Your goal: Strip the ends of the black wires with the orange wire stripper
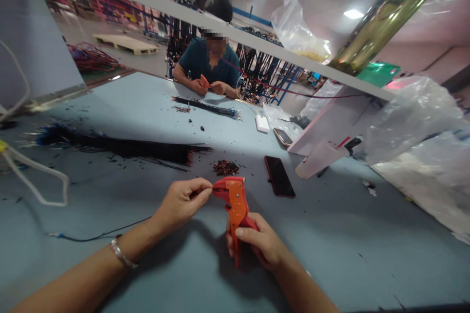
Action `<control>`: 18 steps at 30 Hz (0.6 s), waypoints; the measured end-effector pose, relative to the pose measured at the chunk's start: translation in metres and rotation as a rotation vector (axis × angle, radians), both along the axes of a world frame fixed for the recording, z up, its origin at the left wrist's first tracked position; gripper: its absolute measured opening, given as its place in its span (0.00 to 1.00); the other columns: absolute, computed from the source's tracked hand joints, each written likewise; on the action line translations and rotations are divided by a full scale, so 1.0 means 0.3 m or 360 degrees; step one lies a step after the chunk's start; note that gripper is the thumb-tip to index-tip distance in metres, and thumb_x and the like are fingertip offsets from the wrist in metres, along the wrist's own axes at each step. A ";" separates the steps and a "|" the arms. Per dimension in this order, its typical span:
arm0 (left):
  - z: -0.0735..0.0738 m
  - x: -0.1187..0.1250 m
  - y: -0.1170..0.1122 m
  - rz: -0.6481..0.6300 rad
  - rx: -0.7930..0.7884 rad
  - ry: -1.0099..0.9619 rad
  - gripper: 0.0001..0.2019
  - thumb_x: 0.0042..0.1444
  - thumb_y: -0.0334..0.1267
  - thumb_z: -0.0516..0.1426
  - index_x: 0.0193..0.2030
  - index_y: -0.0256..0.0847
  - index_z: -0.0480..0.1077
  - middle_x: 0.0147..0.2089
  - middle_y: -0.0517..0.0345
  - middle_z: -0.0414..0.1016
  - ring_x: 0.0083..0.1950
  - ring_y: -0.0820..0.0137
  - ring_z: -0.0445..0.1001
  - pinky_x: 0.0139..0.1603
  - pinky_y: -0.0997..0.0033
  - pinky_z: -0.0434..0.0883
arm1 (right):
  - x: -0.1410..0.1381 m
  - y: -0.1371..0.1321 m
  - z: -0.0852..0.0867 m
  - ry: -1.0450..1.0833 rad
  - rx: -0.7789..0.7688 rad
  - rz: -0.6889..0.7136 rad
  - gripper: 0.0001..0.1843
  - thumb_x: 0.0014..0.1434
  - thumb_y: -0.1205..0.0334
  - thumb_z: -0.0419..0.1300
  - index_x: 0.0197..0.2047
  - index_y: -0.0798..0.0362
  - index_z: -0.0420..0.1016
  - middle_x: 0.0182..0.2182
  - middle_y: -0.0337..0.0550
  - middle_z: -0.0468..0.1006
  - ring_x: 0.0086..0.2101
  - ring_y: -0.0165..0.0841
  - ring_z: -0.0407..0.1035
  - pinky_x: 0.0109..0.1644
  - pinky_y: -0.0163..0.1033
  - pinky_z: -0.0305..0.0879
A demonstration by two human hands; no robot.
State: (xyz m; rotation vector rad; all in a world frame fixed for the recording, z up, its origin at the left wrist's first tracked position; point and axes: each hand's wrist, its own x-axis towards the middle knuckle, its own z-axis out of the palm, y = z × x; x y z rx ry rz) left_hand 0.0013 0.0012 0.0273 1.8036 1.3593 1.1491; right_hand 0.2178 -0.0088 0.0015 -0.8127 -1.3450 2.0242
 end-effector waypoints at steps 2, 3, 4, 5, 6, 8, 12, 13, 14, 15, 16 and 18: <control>0.000 -0.001 0.000 -0.0001 0.0000 0.0002 0.12 0.56 0.39 0.52 0.28 0.36 0.72 0.22 0.63 0.65 0.25 0.76 0.61 0.26 0.78 0.60 | 0.000 -0.001 -0.005 -0.0017 0.0014 -0.0012 0.19 0.50 0.50 0.66 0.32 0.60 0.71 0.23 0.43 0.73 0.21 0.29 0.68 0.23 0.32 0.65; 0.000 -0.001 0.000 0.0001 0.0000 0.0000 0.12 0.56 0.39 0.52 0.28 0.36 0.72 0.22 0.63 0.65 0.25 0.76 0.62 0.26 0.78 0.60 | -0.001 -0.002 -0.008 -0.0026 0.0013 -0.0020 0.20 0.50 0.50 0.66 0.31 0.60 0.71 0.23 0.42 0.72 0.21 0.29 0.68 0.23 0.32 0.64; 0.001 -0.001 -0.001 0.0001 -0.0003 -0.0001 0.12 0.56 0.39 0.52 0.28 0.36 0.72 0.22 0.63 0.65 0.25 0.76 0.62 0.26 0.78 0.60 | -0.002 -0.003 -0.011 -0.0035 0.0007 -0.0032 0.20 0.50 0.50 0.66 0.31 0.60 0.71 0.22 0.42 0.72 0.21 0.29 0.68 0.22 0.31 0.64; 0.002 -0.001 -0.001 0.0001 -0.0005 -0.0005 0.12 0.56 0.39 0.52 0.28 0.36 0.72 0.22 0.63 0.65 0.25 0.76 0.62 0.26 0.78 0.60 | -0.002 -0.004 -0.013 -0.0041 0.0002 -0.0042 0.20 0.50 0.50 0.66 0.31 0.60 0.70 0.22 0.41 0.72 0.20 0.28 0.67 0.22 0.31 0.64; 0.003 -0.001 -0.002 0.0000 -0.0005 -0.0010 0.12 0.56 0.39 0.52 0.28 0.36 0.72 0.22 0.63 0.66 0.25 0.75 0.62 0.27 0.78 0.61 | -0.003 -0.004 -0.014 -0.0043 -0.0003 -0.0050 0.19 0.50 0.50 0.66 0.31 0.60 0.70 0.22 0.41 0.72 0.20 0.28 0.67 0.22 0.31 0.64; 0.005 -0.002 -0.003 -0.0010 -0.0001 -0.0022 0.12 0.56 0.39 0.52 0.28 0.36 0.72 0.22 0.63 0.66 0.25 0.75 0.62 0.27 0.78 0.61 | -0.003 -0.005 -0.016 -0.0040 0.0001 -0.0056 0.19 0.50 0.49 0.66 0.30 0.59 0.70 0.21 0.40 0.72 0.19 0.28 0.67 0.21 0.31 0.64; 0.007 -0.006 -0.002 -0.0046 0.0023 -0.0018 0.12 0.57 0.40 0.52 0.28 0.37 0.72 0.22 0.63 0.66 0.25 0.75 0.63 0.27 0.78 0.61 | -0.002 -0.005 -0.016 -0.0044 0.0026 -0.0038 0.19 0.52 0.49 0.65 0.30 0.59 0.69 0.20 0.39 0.71 0.19 0.27 0.66 0.20 0.30 0.62; 0.008 -0.007 -0.002 -0.0057 0.0029 -0.0012 0.12 0.57 0.39 0.52 0.28 0.37 0.72 0.22 0.63 0.66 0.25 0.75 0.62 0.27 0.78 0.61 | -0.002 -0.005 -0.016 -0.0046 0.0028 -0.0040 0.19 0.52 0.49 0.65 0.29 0.59 0.69 0.20 0.39 0.71 0.19 0.27 0.66 0.20 0.30 0.62; 0.008 -0.008 -0.002 -0.0063 0.0035 -0.0007 0.12 0.57 0.39 0.52 0.28 0.37 0.72 0.22 0.63 0.66 0.25 0.75 0.62 0.27 0.78 0.61 | -0.003 -0.005 -0.016 -0.0045 0.0027 -0.0041 0.19 0.52 0.49 0.65 0.29 0.58 0.69 0.20 0.39 0.70 0.19 0.27 0.66 0.20 0.30 0.62; 0.008 -0.008 -0.002 -0.0063 0.0041 -0.0004 0.12 0.57 0.39 0.51 0.28 0.37 0.72 0.22 0.63 0.66 0.25 0.75 0.62 0.27 0.78 0.61 | -0.003 -0.006 -0.017 -0.0041 0.0026 -0.0044 0.20 0.52 0.49 0.65 0.29 0.58 0.69 0.20 0.39 0.70 0.18 0.27 0.66 0.20 0.30 0.62; 0.009 -0.007 -0.002 -0.0062 0.0048 -0.0002 0.12 0.57 0.38 0.51 0.28 0.37 0.72 0.22 0.63 0.66 0.25 0.75 0.62 0.27 0.78 0.60 | -0.004 -0.007 -0.017 -0.0036 0.0026 -0.0046 0.20 0.52 0.48 0.65 0.29 0.58 0.69 0.20 0.39 0.70 0.18 0.27 0.65 0.20 0.30 0.62; 0.010 -0.006 -0.004 -0.0054 0.0056 0.0001 0.11 0.57 0.38 0.51 0.28 0.37 0.71 0.22 0.64 0.65 0.25 0.75 0.62 0.26 0.78 0.60 | -0.007 -0.009 -0.017 -0.0025 0.0030 -0.0053 0.20 0.52 0.48 0.65 0.28 0.58 0.68 0.19 0.38 0.70 0.17 0.26 0.65 0.19 0.30 0.61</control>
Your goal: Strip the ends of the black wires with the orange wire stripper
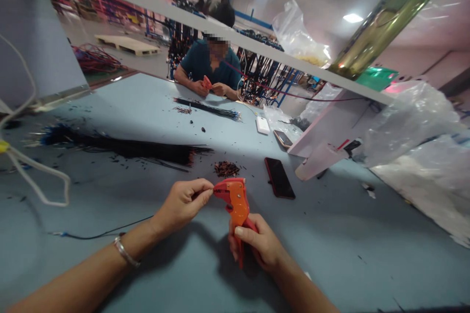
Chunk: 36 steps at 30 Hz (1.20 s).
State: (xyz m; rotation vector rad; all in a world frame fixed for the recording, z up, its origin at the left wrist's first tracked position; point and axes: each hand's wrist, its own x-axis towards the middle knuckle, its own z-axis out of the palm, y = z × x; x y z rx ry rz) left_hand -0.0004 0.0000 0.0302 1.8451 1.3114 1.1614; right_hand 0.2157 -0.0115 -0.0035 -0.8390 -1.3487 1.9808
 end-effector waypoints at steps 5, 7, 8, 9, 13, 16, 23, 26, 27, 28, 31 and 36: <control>-0.001 0.004 -0.005 0.0006 -0.0011 0.0028 0.12 0.58 0.38 0.51 0.29 0.37 0.70 0.22 0.64 0.64 0.25 0.75 0.62 0.27 0.78 0.60 | -0.009 -0.007 -0.002 -0.0023 -0.0007 -0.0051 0.22 0.51 0.46 0.65 0.27 0.58 0.68 0.18 0.38 0.69 0.15 0.26 0.63 0.17 0.30 0.60; -0.002 0.005 -0.005 0.0011 -0.0013 0.0040 0.13 0.58 0.39 0.50 0.29 0.36 0.70 0.22 0.64 0.64 0.25 0.75 0.62 0.27 0.78 0.60 | -0.012 -0.009 -0.004 -0.0030 -0.0023 -0.0060 0.22 0.51 0.46 0.65 0.27 0.58 0.68 0.17 0.37 0.69 0.15 0.26 0.63 0.17 0.29 0.60; -0.002 0.005 -0.005 0.0014 -0.0012 0.0045 0.13 0.58 0.39 0.50 0.29 0.36 0.70 0.22 0.64 0.64 0.25 0.75 0.62 0.27 0.78 0.60 | -0.012 -0.010 -0.005 -0.0032 -0.0031 -0.0068 0.22 0.51 0.45 0.65 0.27 0.58 0.67 0.16 0.37 0.69 0.15 0.26 0.63 0.16 0.29 0.59; -0.003 0.005 -0.005 0.0015 -0.0009 0.0047 0.13 0.58 0.39 0.50 0.28 0.36 0.70 0.22 0.64 0.64 0.25 0.75 0.62 0.27 0.78 0.60 | -0.013 -0.010 -0.006 -0.0038 -0.0039 -0.0075 0.22 0.50 0.45 0.65 0.27 0.58 0.67 0.16 0.37 0.69 0.15 0.26 0.63 0.16 0.29 0.59; -0.004 0.004 -0.003 0.0019 -0.0006 0.0043 0.13 0.58 0.39 0.50 0.28 0.37 0.70 0.22 0.64 0.64 0.25 0.75 0.61 0.26 0.78 0.60 | -0.013 -0.010 -0.011 -0.0063 -0.0071 -0.0084 0.23 0.49 0.44 0.66 0.27 0.57 0.67 0.16 0.36 0.69 0.14 0.26 0.62 0.15 0.29 0.59; -0.008 0.005 -0.001 0.0030 0.0002 0.0038 0.13 0.58 0.39 0.50 0.27 0.37 0.70 0.22 0.64 0.64 0.25 0.75 0.61 0.26 0.78 0.60 | -0.015 -0.008 -0.019 -0.0059 -0.0071 -0.0113 0.23 0.49 0.44 0.66 0.26 0.56 0.65 0.14 0.34 0.67 0.12 0.24 0.60 0.14 0.28 0.56; -0.022 0.009 0.004 0.0080 -0.0002 0.0030 0.13 0.57 0.40 0.51 0.29 0.37 0.72 0.22 0.63 0.67 0.26 0.74 0.63 0.27 0.78 0.62 | -0.026 -0.005 -0.026 0.0017 -0.0116 -0.0154 0.23 0.47 0.46 0.67 0.25 0.55 0.64 0.13 0.33 0.66 0.11 0.24 0.58 0.12 0.27 0.53; -0.027 0.008 0.005 0.0126 -0.0025 0.0048 0.13 0.57 0.41 0.51 0.29 0.37 0.72 0.23 0.62 0.69 0.26 0.74 0.64 0.28 0.77 0.62 | -0.015 -0.003 -0.004 0.0108 -0.0177 -0.0180 0.20 0.47 0.49 0.67 0.30 0.57 0.68 0.17 0.37 0.70 0.14 0.27 0.63 0.14 0.29 0.59; -0.030 0.007 0.006 0.0145 -0.0037 0.0061 0.13 0.57 0.41 0.51 0.29 0.37 0.72 0.23 0.62 0.68 0.26 0.74 0.64 0.28 0.77 0.62 | -0.010 -0.001 0.005 0.0157 -0.0197 -0.0208 0.20 0.48 0.50 0.67 0.31 0.57 0.68 0.18 0.38 0.71 0.15 0.28 0.65 0.15 0.30 0.61; -0.032 0.006 0.006 0.0162 -0.0045 0.0070 0.13 0.57 0.41 0.52 0.29 0.37 0.72 0.23 0.62 0.68 0.26 0.74 0.64 0.28 0.77 0.62 | -0.004 0.002 0.013 0.0217 -0.0214 -0.0246 0.19 0.49 0.51 0.66 0.33 0.57 0.69 0.20 0.38 0.72 0.18 0.29 0.67 0.18 0.32 0.64; -0.039 0.003 0.009 0.0189 -0.0059 0.0057 0.12 0.56 0.41 0.52 0.29 0.37 0.72 0.22 0.63 0.66 0.25 0.74 0.63 0.27 0.78 0.61 | 0.010 0.015 0.031 0.0391 -0.0235 -0.0345 0.17 0.50 0.54 0.65 0.38 0.56 0.70 0.27 0.41 0.74 0.26 0.33 0.72 0.31 0.39 0.71; -0.031 0.003 0.011 0.0220 -0.0134 -0.0090 0.13 0.55 0.43 0.54 0.25 0.38 0.70 0.21 0.64 0.65 0.25 0.74 0.62 0.26 0.77 0.61 | 0.019 0.025 0.037 0.0290 -0.0135 -0.0309 0.20 0.50 0.56 0.66 0.44 0.56 0.71 0.34 0.45 0.75 0.32 0.36 0.73 0.39 0.43 0.69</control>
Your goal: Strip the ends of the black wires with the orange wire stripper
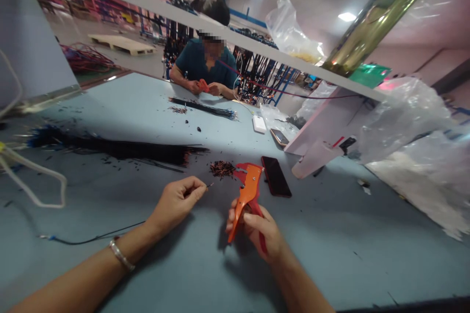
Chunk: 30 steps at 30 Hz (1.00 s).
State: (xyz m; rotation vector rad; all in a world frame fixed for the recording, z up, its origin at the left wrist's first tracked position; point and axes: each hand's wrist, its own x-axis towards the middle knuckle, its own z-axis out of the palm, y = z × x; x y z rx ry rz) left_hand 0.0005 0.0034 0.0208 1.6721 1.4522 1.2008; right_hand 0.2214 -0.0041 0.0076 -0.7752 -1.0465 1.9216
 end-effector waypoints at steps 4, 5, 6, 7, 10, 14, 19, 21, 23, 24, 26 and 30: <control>0.005 -0.001 0.004 0.0068 -0.0087 -0.0183 0.12 0.54 0.43 0.54 0.27 0.38 0.71 0.23 0.62 0.67 0.27 0.73 0.64 0.28 0.76 0.62 | 0.000 -0.009 0.008 -0.0135 0.0177 0.0083 0.20 0.50 0.55 0.66 0.44 0.56 0.71 0.34 0.45 0.75 0.33 0.35 0.71 0.37 0.41 0.68; 0.004 -0.001 0.005 0.0077 -0.0105 -0.0222 0.12 0.54 0.43 0.54 0.27 0.38 0.71 0.24 0.62 0.68 0.28 0.73 0.64 0.29 0.76 0.62 | -0.001 -0.011 0.008 -0.0121 0.0165 0.0117 0.20 0.51 0.54 0.65 0.44 0.57 0.71 0.34 0.45 0.75 0.33 0.35 0.72 0.37 0.41 0.68; 0.001 -0.002 0.006 0.0075 -0.0122 -0.0249 0.12 0.54 0.43 0.54 0.27 0.38 0.71 0.25 0.62 0.68 0.28 0.72 0.64 0.30 0.76 0.62 | -0.002 -0.012 0.007 -0.0092 0.0128 0.0151 0.20 0.51 0.54 0.65 0.44 0.57 0.71 0.35 0.45 0.75 0.32 0.35 0.72 0.37 0.41 0.68; -0.003 -0.001 0.007 0.0069 -0.0137 -0.0267 0.12 0.54 0.44 0.54 0.27 0.38 0.71 0.25 0.62 0.69 0.29 0.72 0.65 0.30 0.76 0.62 | -0.003 -0.011 0.004 -0.0059 0.0079 0.0183 0.20 0.52 0.54 0.64 0.45 0.57 0.71 0.35 0.46 0.75 0.32 0.35 0.72 0.37 0.41 0.68; -0.015 0.005 0.008 0.0033 -0.0203 -0.0288 0.12 0.54 0.44 0.55 0.26 0.39 0.69 0.25 0.62 0.67 0.29 0.72 0.64 0.30 0.75 0.61 | -0.004 -0.003 -0.007 -0.0042 0.0005 0.0203 0.21 0.52 0.54 0.64 0.46 0.57 0.70 0.34 0.46 0.75 0.32 0.36 0.73 0.37 0.42 0.68; -0.018 0.026 0.001 -0.0010 -0.0315 -0.0376 0.13 0.53 0.45 0.55 0.25 0.39 0.67 0.23 0.64 0.65 0.27 0.73 0.62 0.29 0.75 0.60 | 0.000 0.007 -0.001 -0.0276 0.0256 0.0101 0.22 0.53 0.53 0.64 0.48 0.56 0.69 0.35 0.45 0.74 0.33 0.35 0.71 0.38 0.41 0.67; -0.009 0.051 -0.014 -0.0077 -0.0335 -0.0554 0.12 0.52 0.44 0.57 0.26 0.38 0.70 0.25 0.63 0.68 0.30 0.72 0.64 0.33 0.75 0.62 | -0.006 -0.003 0.030 -0.0970 0.0987 -0.0134 0.15 0.58 0.59 0.59 0.47 0.54 0.70 0.33 0.42 0.74 0.31 0.34 0.67 0.38 0.39 0.63; -0.008 0.057 -0.018 -0.0105 -0.0380 -0.0678 0.11 0.52 0.44 0.58 0.27 0.37 0.70 0.26 0.62 0.69 0.31 0.72 0.65 0.35 0.75 0.63 | -0.016 -0.007 0.026 -0.1230 0.1320 -0.0254 0.16 0.57 0.61 0.58 0.49 0.54 0.69 0.36 0.46 0.75 0.34 0.37 0.68 0.41 0.40 0.63; -0.005 0.062 -0.021 -0.0162 -0.0457 -0.0833 0.11 0.52 0.43 0.58 0.28 0.37 0.71 0.27 0.61 0.71 0.31 0.72 0.66 0.35 0.75 0.64 | -0.028 -0.009 0.010 -0.1410 0.1574 -0.0307 0.19 0.56 0.62 0.58 0.51 0.54 0.67 0.41 0.50 0.75 0.39 0.40 0.69 0.44 0.43 0.64; -0.002 0.064 -0.023 -0.0196 -0.0492 -0.0907 0.10 0.51 0.43 0.59 0.29 0.37 0.71 0.28 0.61 0.72 0.31 0.72 0.66 0.35 0.75 0.64 | -0.033 -0.009 0.001 -0.1488 0.1671 -0.0317 0.20 0.56 0.62 0.58 0.52 0.54 0.67 0.42 0.52 0.74 0.40 0.42 0.69 0.45 0.44 0.64; 0.004 0.069 -0.026 -0.0244 -0.0530 -0.1028 0.08 0.50 0.40 0.60 0.28 0.37 0.70 0.27 0.62 0.72 0.30 0.73 0.66 0.34 0.76 0.64 | -0.041 -0.007 -0.018 -0.1620 0.1834 -0.0338 0.21 0.55 0.62 0.57 0.53 0.56 0.66 0.43 0.54 0.74 0.41 0.44 0.68 0.46 0.47 0.65; 0.010 0.073 -0.032 -0.0236 -0.0557 -0.1128 0.06 0.46 0.35 0.61 0.25 0.37 0.68 0.24 0.65 0.69 0.26 0.76 0.63 0.30 0.79 0.63 | -0.047 0.000 -0.033 -0.1743 0.2066 -0.0381 0.24 0.54 0.62 0.56 0.54 0.59 0.65 0.45 0.56 0.74 0.43 0.46 0.68 0.47 0.51 0.65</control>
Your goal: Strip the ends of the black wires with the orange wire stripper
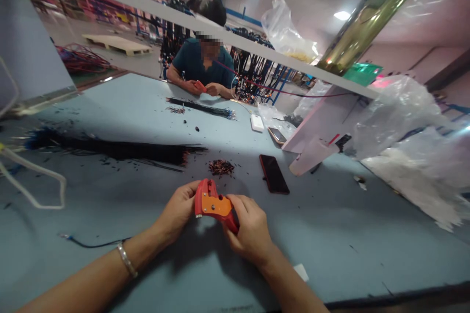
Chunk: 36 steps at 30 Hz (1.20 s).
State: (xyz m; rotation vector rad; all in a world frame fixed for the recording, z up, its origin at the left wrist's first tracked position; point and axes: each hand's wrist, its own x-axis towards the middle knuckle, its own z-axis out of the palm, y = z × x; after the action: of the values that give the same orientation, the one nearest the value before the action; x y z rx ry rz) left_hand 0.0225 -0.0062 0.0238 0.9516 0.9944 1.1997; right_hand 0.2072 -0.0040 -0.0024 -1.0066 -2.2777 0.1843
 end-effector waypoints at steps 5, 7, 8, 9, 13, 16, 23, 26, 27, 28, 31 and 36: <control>-0.006 0.006 0.002 -0.0019 -0.0043 0.0048 0.05 0.44 0.35 0.61 0.26 0.37 0.70 0.25 0.64 0.72 0.27 0.75 0.65 0.32 0.77 0.64 | 0.000 0.010 0.001 -0.0041 0.0081 -0.0016 0.24 0.53 0.62 0.56 0.53 0.60 0.65 0.44 0.56 0.74 0.42 0.46 0.68 0.45 0.51 0.66; -0.005 0.008 0.002 -0.0052 -0.0027 0.0097 0.05 0.44 0.36 0.62 0.26 0.37 0.71 0.25 0.63 0.73 0.28 0.74 0.66 0.34 0.76 0.65 | 0.001 0.013 0.001 -0.0044 0.0085 -0.0027 0.24 0.53 0.63 0.56 0.53 0.60 0.65 0.44 0.57 0.74 0.42 0.46 0.68 0.46 0.51 0.66; -0.003 0.009 0.002 -0.0077 -0.0016 0.0130 0.06 0.44 0.37 0.62 0.26 0.37 0.71 0.26 0.62 0.74 0.29 0.73 0.67 0.35 0.75 0.66 | 0.002 0.014 0.001 -0.0042 0.0085 -0.0032 0.24 0.53 0.63 0.56 0.53 0.60 0.65 0.44 0.57 0.74 0.42 0.46 0.68 0.46 0.51 0.66; 0.000 0.009 0.002 -0.0104 -0.0002 0.0167 0.06 0.44 0.37 0.62 0.26 0.36 0.72 0.27 0.61 0.75 0.30 0.71 0.68 0.37 0.73 0.66 | 0.002 0.015 0.001 -0.0039 0.0085 -0.0035 0.24 0.53 0.63 0.56 0.53 0.60 0.65 0.44 0.57 0.74 0.42 0.45 0.68 0.46 0.50 0.66; 0.016 0.003 -0.003 -0.0174 0.0047 0.0297 0.07 0.43 0.39 0.61 0.27 0.36 0.74 0.28 0.59 0.77 0.32 0.68 0.70 0.40 0.70 0.67 | 0.004 0.019 0.003 -0.0040 0.0073 -0.0024 0.23 0.52 0.64 0.56 0.52 0.60 0.66 0.43 0.56 0.74 0.41 0.44 0.68 0.46 0.49 0.66; 0.022 0.000 -0.004 -0.0196 0.0061 0.0347 0.09 0.44 0.41 0.61 0.27 0.37 0.74 0.28 0.58 0.77 0.32 0.68 0.70 0.39 0.70 0.67 | 0.004 0.023 0.003 -0.0076 0.0094 -0.0013 0.21 0.52 0.64 0.55 0.50 0.60 0.66 0.41 0.55 0.75 0.40 0.44 0.68 0.45 0.48 0.66; 0.006 0.002 0.006 -0.0198 0.0113 0.0344 0.11 0.45 0.45 0.62 0.28 0.38 0.77 0.31 0.56 0.79 0.35 0.65 0.71 0.44 0.68 0.68 | 0.001 0.038 -0.004 -0.0184 0.0108 -0.0080 0.15 0.51 0.64 0.53 0.42 0.57 0.70 0.32 0.50 0.76 0.30 0.39 0.69 0.33 0.41 0.63; -0.005 0.001 0.011 -0.0186 0.0083 0.0332 0.11 0.45 0.44 0.63 0.28 0.37 0.76 0.31 0.57 0.78 0.35 0.66 0.70 0.43 0.69 0.67 | -0.003 0.042 -0.005 -0.0193 0.0065 -0.0093 0.12 0.51 0.64 0.53 0.39 0.56 0.70 0.30 0.47 0.76 0.28 0.37 0.69 0.32 0.39 0.61; -0.008 0.000 0.013 -0.0179 0.0069 0.0322 0.11 0.45 0.44 0.63 0.29 0.37 0.76 0.31 0.57 0.77 0.35 0.66 0.69 0.42 0.69 0.66 | -0.004 0.043 -0.006 -0.0193 0.0051 -0.0097 0.11 0.51 0.64 0.53 0.39 0.56 0.70 0.30 0.47 0.76 0.28 0.37 0.69 0.31 0.38 0.60; -0.012 -0.001 0.014 -0.0175 0.0053 0.0313 0.12 0.44 0.45 0.63 0.29 0.37 0.76 0.31 0.57 0.77 0.34 0.67 0.69 0.41 0.70 0.65 | -0.004 0.043 -0.006 -0.0194 0.0039 -0.0099 0.11 0.51 0.64 0.53 0.38 0.55 0.70 0.29 0.46 0.76 0.28 0.37 0.69 0.30 0.38 0.59; -0.022 -0.003 0.018 -0.0181 0.0013 0.0304 0.14 0.44 0.47 0.62 0.29 0.36 0.74 0.26 0.60 0.71 0.29 0.70 0.64 0.34 0.72 0.62 | -0.003 0.046 -0.007 -0.0204 0.0023 -0.0100 0.08 0.50 0.64 0.53 0.35 0.54 0.69 0.27 0.44 0.75 0.26 0.35 0.69 0.29 0.36 0.57; -0.038 -0.008 0.028 -0.0178 0.0032 0.0363 0.19 0.44 0.53 0.61 0.21 0.38 0.64 0.19 0.66 0.56 0.24 0.75 0.51 0.26 0.74 0.51 | 0.000 0.049 -0.015 -0.0200 0.0011 -0.0106 0.04 0.51 0.64 0.52 0.32 0.52 0.66 0.24 0.42 0.74 0.25 0.34 0.69 0.27 0.35 0.55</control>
State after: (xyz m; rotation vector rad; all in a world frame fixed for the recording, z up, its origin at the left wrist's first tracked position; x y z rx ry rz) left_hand 0.0201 0.0022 0.0124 1.1641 1.0946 1.0251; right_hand 0.2073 0.0107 -0.0070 -1.1169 -2.3515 0.0870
